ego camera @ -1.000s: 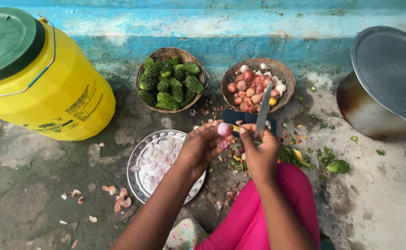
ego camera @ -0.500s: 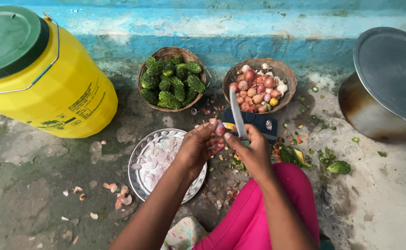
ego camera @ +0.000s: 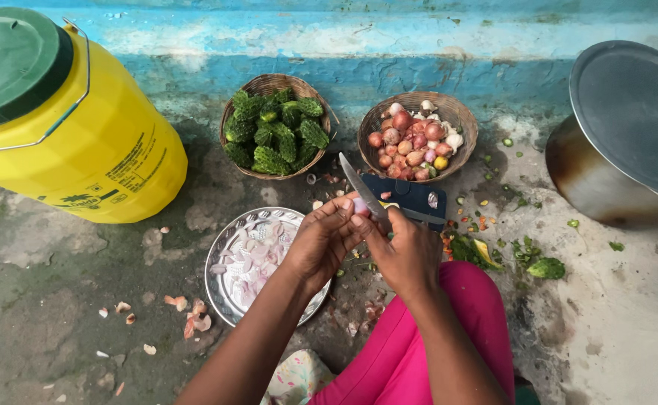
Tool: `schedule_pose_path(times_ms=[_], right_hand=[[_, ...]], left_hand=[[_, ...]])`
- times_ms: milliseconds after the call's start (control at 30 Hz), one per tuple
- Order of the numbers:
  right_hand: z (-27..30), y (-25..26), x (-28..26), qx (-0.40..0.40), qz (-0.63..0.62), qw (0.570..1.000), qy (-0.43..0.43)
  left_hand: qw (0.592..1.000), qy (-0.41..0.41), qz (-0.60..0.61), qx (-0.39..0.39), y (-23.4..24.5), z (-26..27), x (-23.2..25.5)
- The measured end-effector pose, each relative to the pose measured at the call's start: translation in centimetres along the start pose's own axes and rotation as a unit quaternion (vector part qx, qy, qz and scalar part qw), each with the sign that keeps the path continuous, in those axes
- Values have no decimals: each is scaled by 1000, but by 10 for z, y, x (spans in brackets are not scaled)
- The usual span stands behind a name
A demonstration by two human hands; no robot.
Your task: The person peels shallots by hand and slices them onto a metal plate using a knife.
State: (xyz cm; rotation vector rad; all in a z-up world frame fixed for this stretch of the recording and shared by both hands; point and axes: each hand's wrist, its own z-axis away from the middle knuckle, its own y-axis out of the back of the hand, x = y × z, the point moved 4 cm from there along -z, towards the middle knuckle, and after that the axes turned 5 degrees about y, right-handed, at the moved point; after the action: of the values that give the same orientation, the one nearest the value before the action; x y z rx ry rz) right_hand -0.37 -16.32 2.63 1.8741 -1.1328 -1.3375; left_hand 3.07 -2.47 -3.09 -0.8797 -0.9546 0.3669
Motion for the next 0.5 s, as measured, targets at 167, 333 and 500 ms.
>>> schedule_pose_path(times_ms=[167,333,500], right_hand=[[-1,2,0,-5,2,1000,16],[-1,4,-3,-2,-13,1000,20],[-3,3,-3,-1,-65,998,23]], left_hand=[[999,-3,17,-28,-2,-1,-3],[1000,1,19,-11,2,-2,-6],[999,8,26,-20,1,-4,-6]])
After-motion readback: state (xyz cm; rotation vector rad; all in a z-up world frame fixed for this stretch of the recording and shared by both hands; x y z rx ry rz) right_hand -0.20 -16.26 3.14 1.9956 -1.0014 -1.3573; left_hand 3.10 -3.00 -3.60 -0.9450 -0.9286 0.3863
